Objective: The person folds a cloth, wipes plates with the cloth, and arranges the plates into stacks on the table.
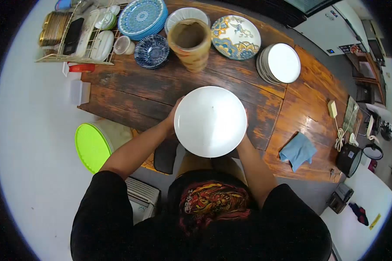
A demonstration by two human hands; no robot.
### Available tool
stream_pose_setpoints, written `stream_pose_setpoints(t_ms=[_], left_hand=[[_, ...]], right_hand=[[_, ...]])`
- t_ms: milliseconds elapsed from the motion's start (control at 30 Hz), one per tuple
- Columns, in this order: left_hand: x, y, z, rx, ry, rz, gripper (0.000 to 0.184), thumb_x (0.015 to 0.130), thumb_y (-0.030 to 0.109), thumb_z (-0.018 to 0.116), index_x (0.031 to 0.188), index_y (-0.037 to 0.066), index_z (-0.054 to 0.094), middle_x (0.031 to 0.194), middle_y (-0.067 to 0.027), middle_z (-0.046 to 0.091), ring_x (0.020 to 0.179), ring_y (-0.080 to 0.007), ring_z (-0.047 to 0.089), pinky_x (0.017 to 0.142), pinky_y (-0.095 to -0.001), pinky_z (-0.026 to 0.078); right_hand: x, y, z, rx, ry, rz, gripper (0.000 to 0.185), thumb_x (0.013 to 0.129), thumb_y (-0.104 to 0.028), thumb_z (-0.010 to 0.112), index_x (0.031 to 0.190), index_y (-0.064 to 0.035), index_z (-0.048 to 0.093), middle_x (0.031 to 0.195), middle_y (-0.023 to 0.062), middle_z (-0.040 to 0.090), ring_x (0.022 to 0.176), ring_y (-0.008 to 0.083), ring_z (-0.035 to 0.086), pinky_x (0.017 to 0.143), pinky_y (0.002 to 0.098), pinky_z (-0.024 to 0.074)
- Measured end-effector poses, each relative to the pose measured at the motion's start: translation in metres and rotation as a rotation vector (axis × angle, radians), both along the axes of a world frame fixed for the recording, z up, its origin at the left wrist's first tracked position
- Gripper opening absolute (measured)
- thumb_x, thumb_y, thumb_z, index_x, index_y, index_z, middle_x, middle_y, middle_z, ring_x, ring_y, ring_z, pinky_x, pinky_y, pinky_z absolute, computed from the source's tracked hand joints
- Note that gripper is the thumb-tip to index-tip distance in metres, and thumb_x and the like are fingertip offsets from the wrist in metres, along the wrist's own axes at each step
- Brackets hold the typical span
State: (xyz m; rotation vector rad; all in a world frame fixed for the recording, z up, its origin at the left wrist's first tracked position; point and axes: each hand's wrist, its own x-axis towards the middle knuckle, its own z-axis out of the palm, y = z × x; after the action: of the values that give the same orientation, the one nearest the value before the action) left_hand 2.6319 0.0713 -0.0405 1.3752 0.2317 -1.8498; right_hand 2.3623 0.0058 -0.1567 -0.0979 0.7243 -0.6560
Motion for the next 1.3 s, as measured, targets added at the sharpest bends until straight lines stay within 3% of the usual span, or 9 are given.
stream_pose_setpoints(t_ms=[433,467,600,667,833,867,1000,1133,1300], left_hand=[[-0.057,-0.052,-0.047,-0.379,0.142,-0.123,0.048,0.099,0.037,0.053,0.137,0.007,0.052,0.119,-0.0091,0.066,0.092,-0.0184,0.066,0.077,-0.0322,0.056],[-0.057,-0.050,-0.070,-0.384,0.139,-0.065,0.050,0.100,0.034,0.055,0.138,0.004,0.050,0.120,-0.0093,0.066,0.091,-0.0179,0.066,0.077,-0.0313,0.057],[-0.047,-0.030,-0.040,-0.020,-0.607,-0.095,0.074,0.086,0.059,0.062,0.127,-0.003,0.059,0.120,-0.0180,0.065,0.108,-0.0274,0.062,0.090,-0.0389,0.052],[-0.013,-0.009,0.026,0.193,-0.780,-0.287,0.072,0.079,0.057,0.064,0.112,-0.008,0.066,0.117,-0.0224,0.066,0.108,-0.0351,0.062,0.090,-0.0385,0.050],[0.169,0.054,0.028,0.180,-1.526,0.230,0.035,0.076,0.035,0.062,0.070,0.000,0.062,0.079,-0.0190,0.065,0.072,-0.0360,0.062,0.067,-0.0462,0.051],[0.198,0.057,0.078,0.184,-1.562,0.308,0.028,0.076,0.029,0.062,0.068,0.002,0.059,0.081,-0.0199,0.064,0.075,-0.0358,0.061,0.068,-0.0464,0.050],[0.355,0.068,0.093,0.141,-2.014,0.372,0.026,0.082,0.024,0.059,0.093,0.001,0.059,0.092,-0.0202,0.063,0.082,-0.0393,0.059,0.075,-0.0456,0.049],[0.452,0.064,0.095,0.429,-1.960,0.056,0.045,0.083,0.033,0.061,0.119,0.006,0.053,0.114,-0.0178,0.059,0.098,-0.0410,0.057,0.084,-0.0479,0.049],[0.497,0.062,0.080,0.480,-1.908,-0.098,0.062,0.083,0.040,0.064,0.136,0.010,0.052,0.126,-0.0166,0.061,0.107,-0.0410,0.059,0.091,-0.0485,0.049]], right_hand=[[-0.106,-0.018,-0.087,0.104,-0.203,-0.079,0.057,0.098,-0.045,0.049,0.140,-0.0054,0.049,0.128,0.0194,0.060,0.109,0.0309,0.064,0.090,0.0522,0.0571],[-0.096,-0.026,-0.043,0.188,-0.216,-0.079,0.059,0.098,-0.047,0.048,0.140,-0.0054,0.048,0.129,0.0200,0.060,0.111,0.0316,0.063,0.092,0.0514,0.0564],[-0.089,-0.029,0.066,-0.160,0.231,-0.074,0.069,0.099,-0.058,0.039,0.146,-0.0081,0.042,0.139,0.0189,0.052,0.117,0.0320,0.058,0.097,0.0438,0.0531],[-0.085,-0.023,0.123,-0.242,0.408,-0.039,0.068,0.097,-0.061,0.037,0.150,-0.0189,0.037,0.151,0.0130,0.040,0.130,0.0316,0.048,0.103,0.0460,0.0446],[-0.175,0.001,0.093,0.072,0.768,0.041,0.100,0.083,-0.083,0.041,0.151,-0.0107,0.032,0.149,0.0176,0.039,0.133,0.0348,0.042,0.105,0.0445,0.0382],[-0.181,0.011,0.100,0.028,0.786,0.012,0.096,0.082,-0.082,0.044,0.146,-0.0107,0.037,0.132,0.0136,0.039,0.117,0.0291,0.042,0.094,0.0396,0.0366],[-0.191,0.046,0.124,0.044,0.988,-0.056,0.078,0.083,-0.076,0.054,0.127,-0.0124,0.049,0.096,0.0026,0.048,0.069,0.0102,0.046,0.060,0.0230,0.0369],[-0.198,0.067,0.148,0.067,1.164,0.228,0.090,0.081,-0.082,0.049,0.134,-0.0095,0.046,0.125,0.0116,0.044,0.103,0.0317,0.048,0.088,0.0440,0.0409],[-0.203,0.074,0.158,0.084,1.185,0.387,0.093,0.083,-0.081,0.047,0.144,-0.0110,0.042,0.142,0.0125,0.040,0.112,0.0355,0.050,0.088,0.0456,0.0416]])
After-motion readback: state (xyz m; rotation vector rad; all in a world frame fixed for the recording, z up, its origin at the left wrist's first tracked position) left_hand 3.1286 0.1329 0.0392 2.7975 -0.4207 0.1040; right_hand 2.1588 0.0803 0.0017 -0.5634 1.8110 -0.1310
